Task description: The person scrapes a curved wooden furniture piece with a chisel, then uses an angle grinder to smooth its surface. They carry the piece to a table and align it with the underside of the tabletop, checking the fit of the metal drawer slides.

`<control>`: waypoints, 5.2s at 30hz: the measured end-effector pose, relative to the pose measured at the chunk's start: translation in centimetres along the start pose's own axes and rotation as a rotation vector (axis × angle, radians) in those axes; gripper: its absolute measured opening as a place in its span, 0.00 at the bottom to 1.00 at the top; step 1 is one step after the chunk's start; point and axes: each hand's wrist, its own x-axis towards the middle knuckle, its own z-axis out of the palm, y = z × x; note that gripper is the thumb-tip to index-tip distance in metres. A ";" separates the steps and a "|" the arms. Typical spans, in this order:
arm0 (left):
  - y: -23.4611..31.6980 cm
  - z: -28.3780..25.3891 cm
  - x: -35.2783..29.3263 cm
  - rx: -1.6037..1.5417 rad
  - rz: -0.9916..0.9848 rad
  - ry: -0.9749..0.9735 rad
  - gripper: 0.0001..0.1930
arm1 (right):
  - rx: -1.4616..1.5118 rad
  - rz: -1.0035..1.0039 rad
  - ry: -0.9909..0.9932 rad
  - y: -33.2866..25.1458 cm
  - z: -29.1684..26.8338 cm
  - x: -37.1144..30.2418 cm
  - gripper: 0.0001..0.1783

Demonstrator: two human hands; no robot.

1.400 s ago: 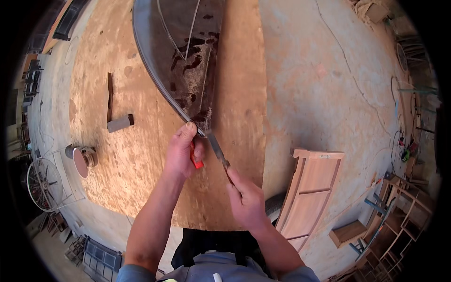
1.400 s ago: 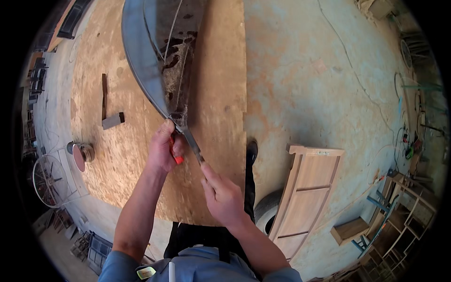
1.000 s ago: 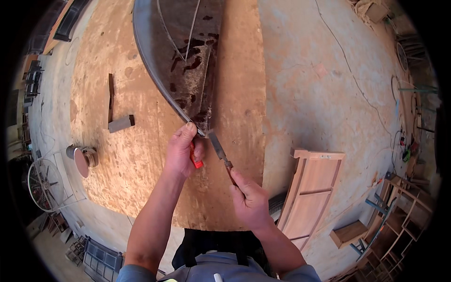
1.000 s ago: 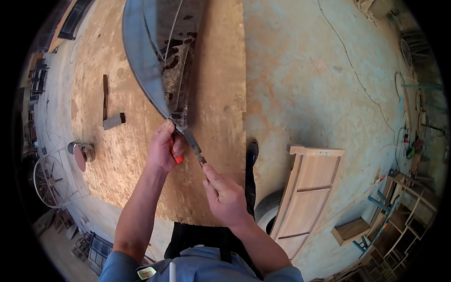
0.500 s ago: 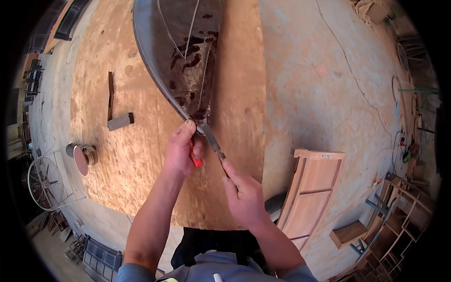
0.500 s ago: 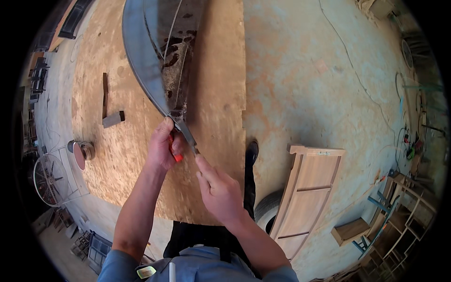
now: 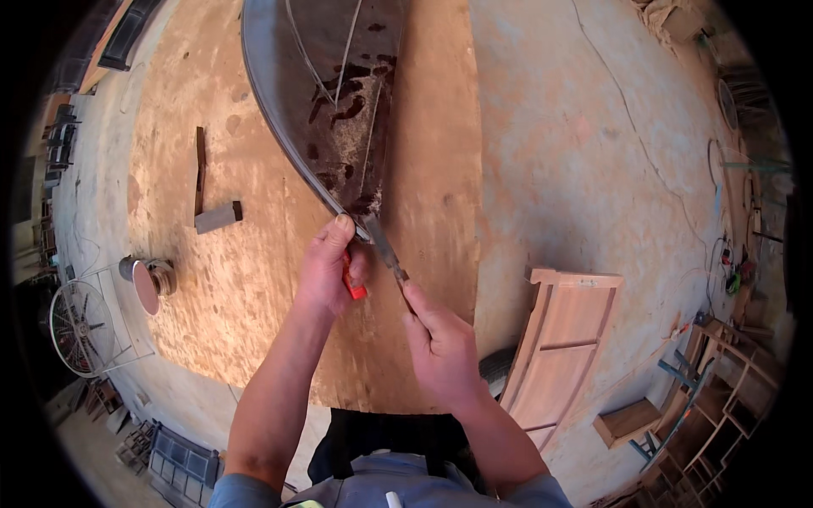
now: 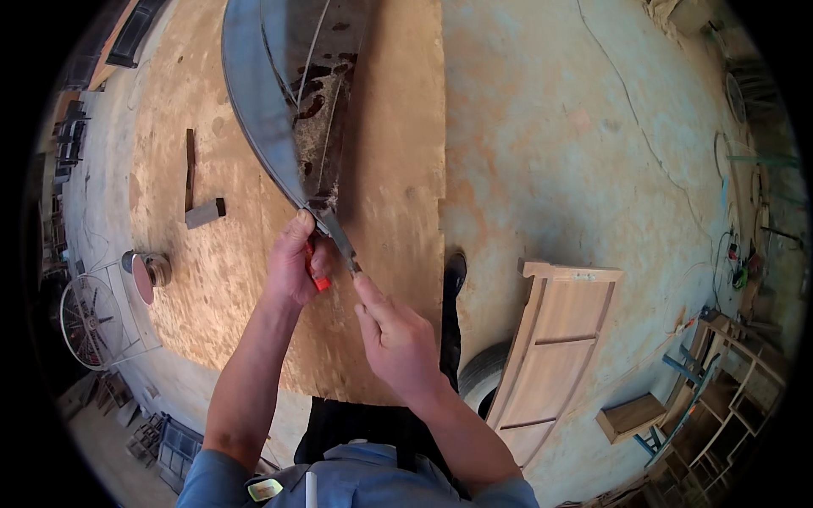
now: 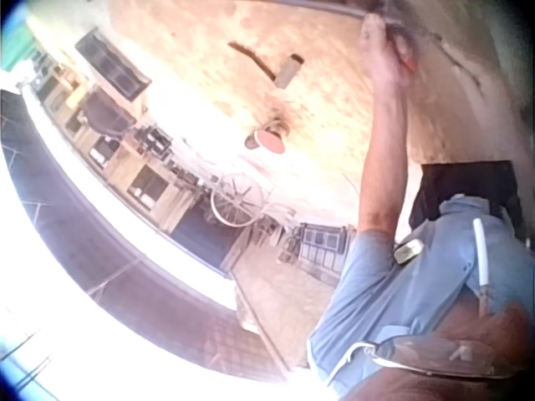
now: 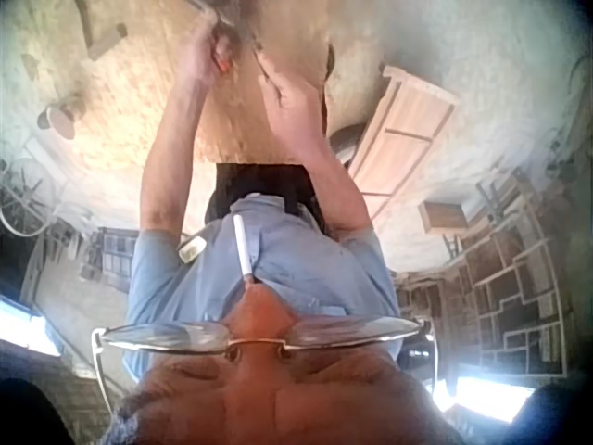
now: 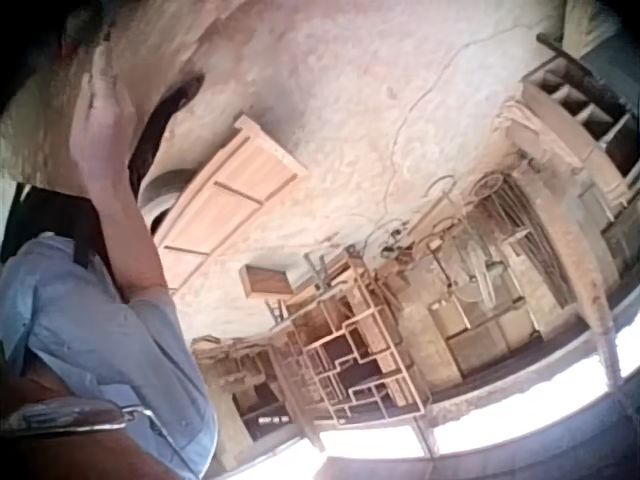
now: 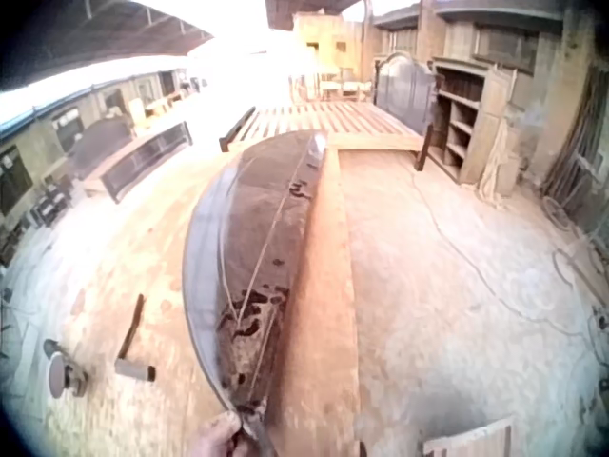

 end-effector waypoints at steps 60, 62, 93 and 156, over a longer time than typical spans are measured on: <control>1.0 1.3 0.2 0.361 0.123 0.149 0.16 | 1.166 0.567 0.005 1.5 4.2 -1.4 0.26; 0.7 1.2 0.4 0.323 0.153 0.155 0.16 | 1.140 0.562 0.024 0.9 3.7 0.1 0.26; 0.1 0.8 0.6 0.298 0.184 0.180 0.17 | 1.191 0.579 0.002 1.3 3.8 1.6 0.27; 8.2 2.3 0.3 0.686 -0.029 0.270 0.26 | 0.411 0.443 -0.128 -0.4 2.5 18.5 0.17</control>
